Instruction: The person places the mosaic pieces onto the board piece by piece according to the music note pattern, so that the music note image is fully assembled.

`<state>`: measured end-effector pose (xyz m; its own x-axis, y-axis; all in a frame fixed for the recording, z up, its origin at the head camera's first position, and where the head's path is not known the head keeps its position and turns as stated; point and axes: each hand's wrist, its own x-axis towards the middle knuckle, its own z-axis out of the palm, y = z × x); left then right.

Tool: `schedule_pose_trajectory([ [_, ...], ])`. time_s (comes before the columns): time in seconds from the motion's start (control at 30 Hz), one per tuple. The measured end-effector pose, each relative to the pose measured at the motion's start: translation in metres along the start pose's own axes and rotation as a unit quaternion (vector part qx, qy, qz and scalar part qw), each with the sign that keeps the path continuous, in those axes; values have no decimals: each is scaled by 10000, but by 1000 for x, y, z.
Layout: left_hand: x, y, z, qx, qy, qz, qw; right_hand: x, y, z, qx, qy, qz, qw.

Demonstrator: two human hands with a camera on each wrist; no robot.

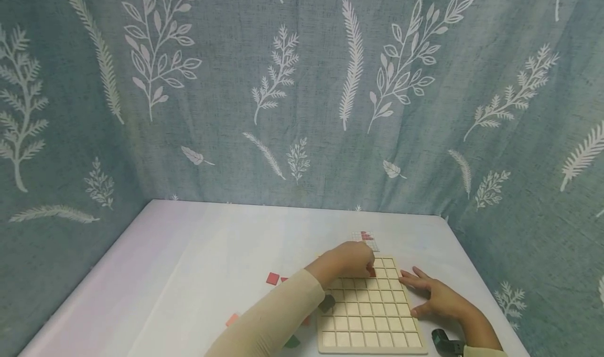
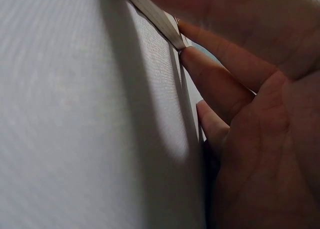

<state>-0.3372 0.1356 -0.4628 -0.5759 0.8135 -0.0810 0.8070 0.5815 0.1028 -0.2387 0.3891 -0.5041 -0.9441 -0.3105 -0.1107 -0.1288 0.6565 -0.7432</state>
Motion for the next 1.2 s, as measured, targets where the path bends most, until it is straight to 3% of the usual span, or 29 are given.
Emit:
schedule_pose_trajectory([
  [0.27,-6,-3,-1,-39,47,-90,9999,3,0,1,22,-38,-131,9999],
  [0.6,-26,-28,-9,-337,189,-159,9991,6,-2,-5,-16,-210,-171,9996],
  [0.83,-59,-47,-15,-185,231,-53,9995,4,-2,-17,-113,-158,-121,9997],
  [1.03,-96,-60,-23,-265,195,-131,9994,16,-2,-19,35,467,59,9989],
  [1.2,-132,-69,-21,-568,171,-493,9970,30,2,-7,191,729,-370,9965],
])
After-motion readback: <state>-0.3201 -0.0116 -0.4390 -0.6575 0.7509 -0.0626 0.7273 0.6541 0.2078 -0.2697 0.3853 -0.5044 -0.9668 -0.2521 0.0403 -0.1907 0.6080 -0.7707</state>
